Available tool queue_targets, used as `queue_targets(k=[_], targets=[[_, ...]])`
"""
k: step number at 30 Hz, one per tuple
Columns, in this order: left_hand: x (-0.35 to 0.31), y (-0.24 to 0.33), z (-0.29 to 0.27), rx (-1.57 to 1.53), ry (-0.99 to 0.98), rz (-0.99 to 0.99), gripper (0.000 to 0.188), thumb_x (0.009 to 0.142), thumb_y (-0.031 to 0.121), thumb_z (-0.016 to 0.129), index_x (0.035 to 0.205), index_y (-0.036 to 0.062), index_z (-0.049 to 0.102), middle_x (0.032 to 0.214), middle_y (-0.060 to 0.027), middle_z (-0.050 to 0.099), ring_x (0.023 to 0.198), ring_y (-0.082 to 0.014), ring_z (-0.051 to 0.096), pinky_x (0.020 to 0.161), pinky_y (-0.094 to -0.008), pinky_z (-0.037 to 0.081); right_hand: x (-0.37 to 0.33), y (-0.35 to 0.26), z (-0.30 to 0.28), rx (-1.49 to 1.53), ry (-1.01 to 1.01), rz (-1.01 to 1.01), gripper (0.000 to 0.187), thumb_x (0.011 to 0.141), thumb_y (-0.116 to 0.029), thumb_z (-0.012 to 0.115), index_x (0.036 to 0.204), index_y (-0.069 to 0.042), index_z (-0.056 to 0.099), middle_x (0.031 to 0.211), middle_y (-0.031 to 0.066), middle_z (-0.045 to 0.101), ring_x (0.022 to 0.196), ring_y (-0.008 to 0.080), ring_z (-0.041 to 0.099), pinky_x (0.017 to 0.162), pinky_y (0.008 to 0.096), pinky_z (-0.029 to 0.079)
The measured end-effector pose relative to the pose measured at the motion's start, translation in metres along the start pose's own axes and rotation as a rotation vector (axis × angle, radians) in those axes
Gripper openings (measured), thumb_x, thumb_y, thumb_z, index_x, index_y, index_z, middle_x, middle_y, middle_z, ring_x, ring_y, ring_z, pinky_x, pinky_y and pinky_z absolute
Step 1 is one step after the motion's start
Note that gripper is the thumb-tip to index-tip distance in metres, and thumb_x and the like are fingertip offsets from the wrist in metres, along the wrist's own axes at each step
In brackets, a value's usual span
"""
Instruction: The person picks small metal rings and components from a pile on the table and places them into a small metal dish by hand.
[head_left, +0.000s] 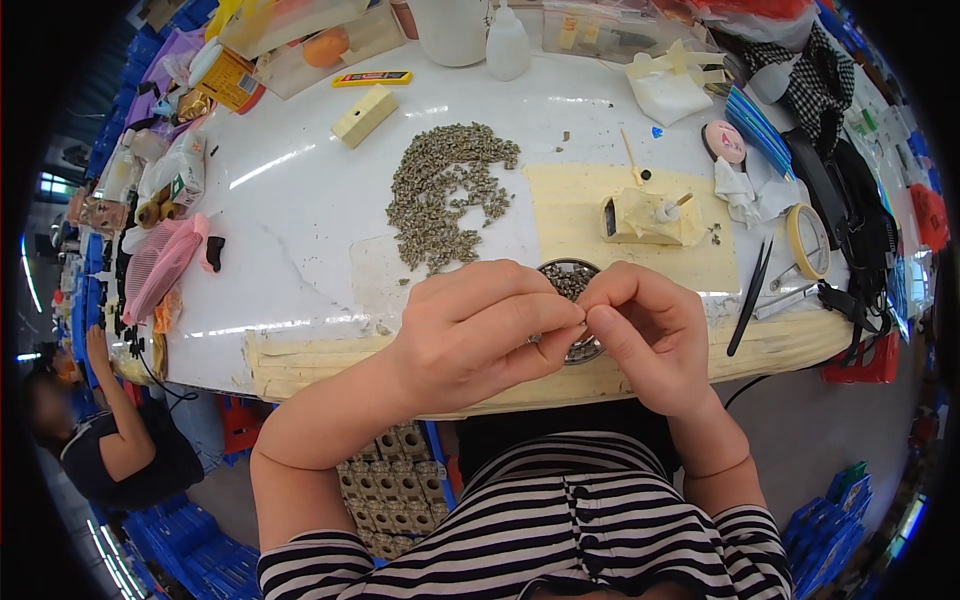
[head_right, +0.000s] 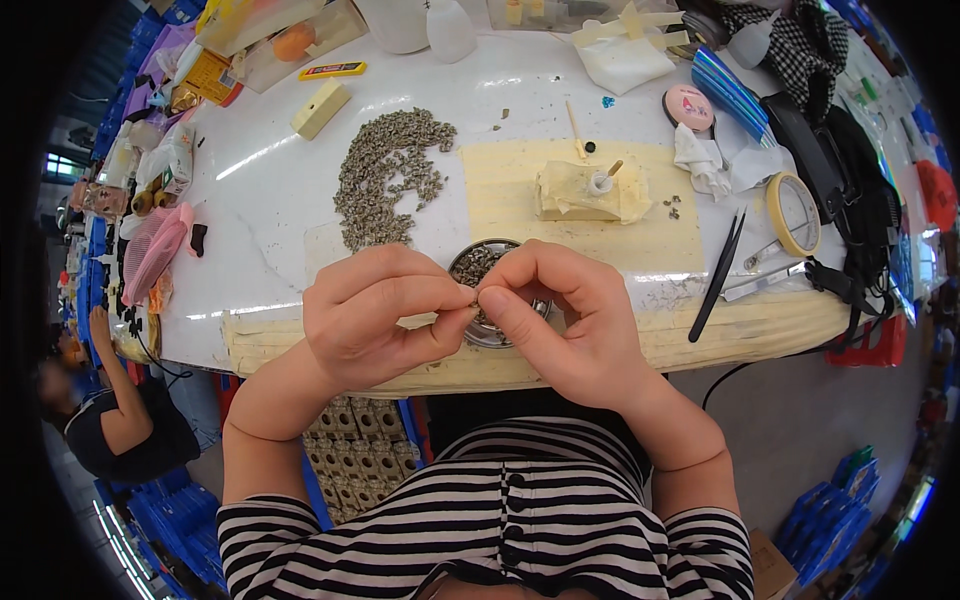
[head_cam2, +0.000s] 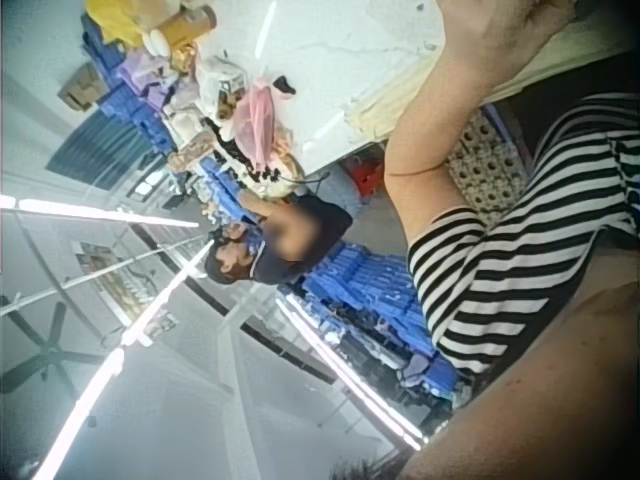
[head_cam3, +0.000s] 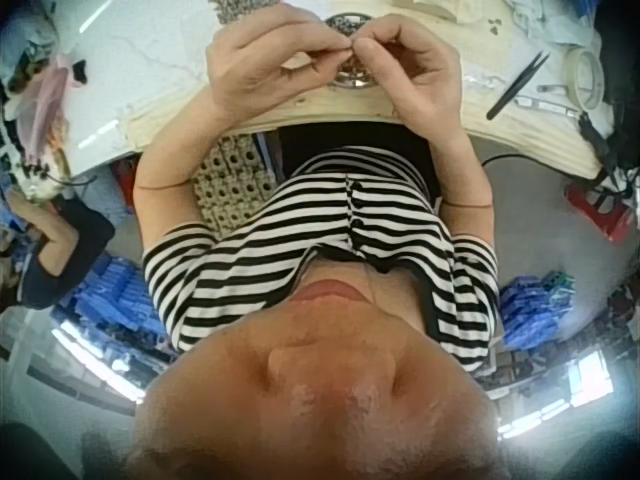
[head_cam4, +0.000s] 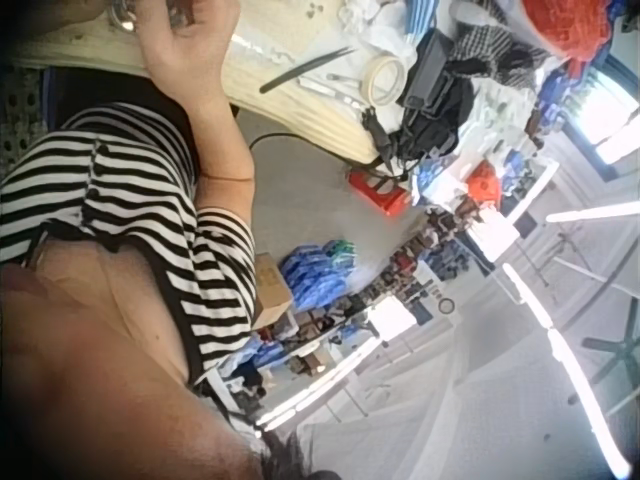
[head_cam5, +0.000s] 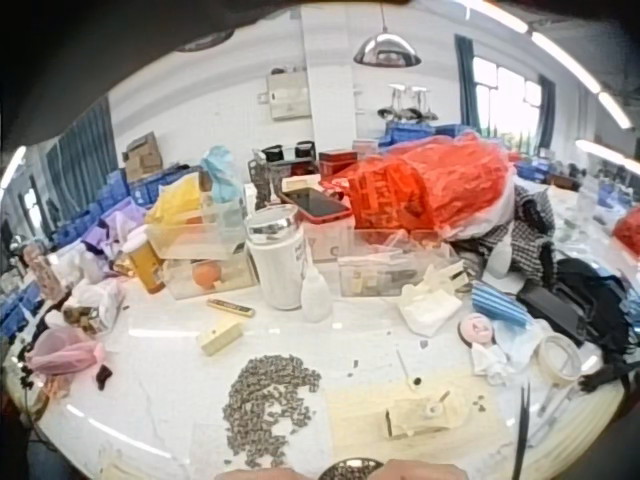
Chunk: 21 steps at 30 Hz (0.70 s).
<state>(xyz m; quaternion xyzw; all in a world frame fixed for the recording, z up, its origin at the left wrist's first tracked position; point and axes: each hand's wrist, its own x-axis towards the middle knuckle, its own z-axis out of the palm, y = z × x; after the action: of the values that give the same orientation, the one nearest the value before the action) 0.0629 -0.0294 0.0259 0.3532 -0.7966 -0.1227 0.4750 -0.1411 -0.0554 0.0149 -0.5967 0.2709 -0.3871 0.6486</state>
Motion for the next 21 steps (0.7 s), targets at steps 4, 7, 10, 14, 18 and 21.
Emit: queue_targets(k=[4,7,10,14,18,21], targets=[[0.0005,-0.0008,0.0001,-0.097,0.000,-0.013,0.026,0.068,-0.006,0.081,0.091,0.0019,0.071,0.080,-0.0085,0.067,0.067,-0.0178,0.067,0.055,-0.0262,0.054,0.0005,-0.0008,-0.0035,0.120,-0.086,0.053,0.011,0.098,-0.008,0.060,0.100,0.003,0.062,0.092,0.0019,0.063,0.083,0.0067,0.059,0.077,0.0229,0.049],[0.0025,0.0013,-0.0014,-0.222,-0.019,-0.085,0.024,0.070,-0.006,0.080,0.092,0.0019,0.071,0.082,-0.0091,0.068,0.069,-0.0173,0.066,0.058,-0.0262,0.054,0.0015,-0.0002,-0.0066,0.253,-0.137,0.121,0.013,0.099,-0.011,0.061,0.100,0.001,0.061,0.092,0.0023,0.063,0.084,0.0066,0.059,0.077,0.0226,0.049],[0.0028,-0.0015,-0.0016,-0.365,-0.043,-0.146,0.022,0.073,-0.006,0.079,0.093,0.0018,0.072,0.084,-0.0098,0.068,0.073,-0.0172,0.066,0.061,-0.0263,0.052,0.0026,0.0006,-0.0077,0.304,-0.167,0.114,0.013,0.100,-0.012,0.061,0.101,0.001,0.060,0.091,0.0023,0.063,0.084,0.0066,0.059,0.076,0.0222,0.049],[0.0039,-0.0048,-0.0025,-0.420,-0.073,-0.196,0.020,0.076,-0.006,0.077,0.094,0.0014,0.071,0.085,-0.0100,0.068,0.075,-0.0177,0.065,0.063,-0.0265,0.051,0.0011,0.0035,-0.0042,0.293,-0.111,0.054,0.011,0.100,-0.010,0.060,0.101,0.000,0.059,0.091,0.0022,0.062,0.084,0.0065,0.058,0.076,0.0218,0.049],[0.0041,-0.0056,0.0015,-0.308,-0.035,-0.152,0.021,0.076,-0.005,0.078,0.094,0.0014,0.071,0.086,-0.0098,0.068,0.074,-0.0178,0.065,0.063,-0.0262,0.051,0.0016,0.0029,-0.0024,0.321,-0.074,0.057,0.010,0.099,-0.008,0.060,0.102,0.001,0.058,0.091,0.0023,0.062,0.084,0.0061,0.058,0.077,0.0213,0.048],[0.0051,-0.0030,0.0029,-0.113,-0.021,-0.090,0.022,0.074,-0.005,0.079,0.093,0.0012,0.070,0.085,-0.0099,0.068,0.073,-0.0185,0.066,0.060,-0.0269,0.052,-0.0007,0.0035,-0.0021,0.190,-0.014,0.039,0.008,0.098,-0.006,0.060,0.102,0.001,0.059,0.093,0.0028,0.063,0.084,0.0063,0.058,0.077,0.0215,0.048]])
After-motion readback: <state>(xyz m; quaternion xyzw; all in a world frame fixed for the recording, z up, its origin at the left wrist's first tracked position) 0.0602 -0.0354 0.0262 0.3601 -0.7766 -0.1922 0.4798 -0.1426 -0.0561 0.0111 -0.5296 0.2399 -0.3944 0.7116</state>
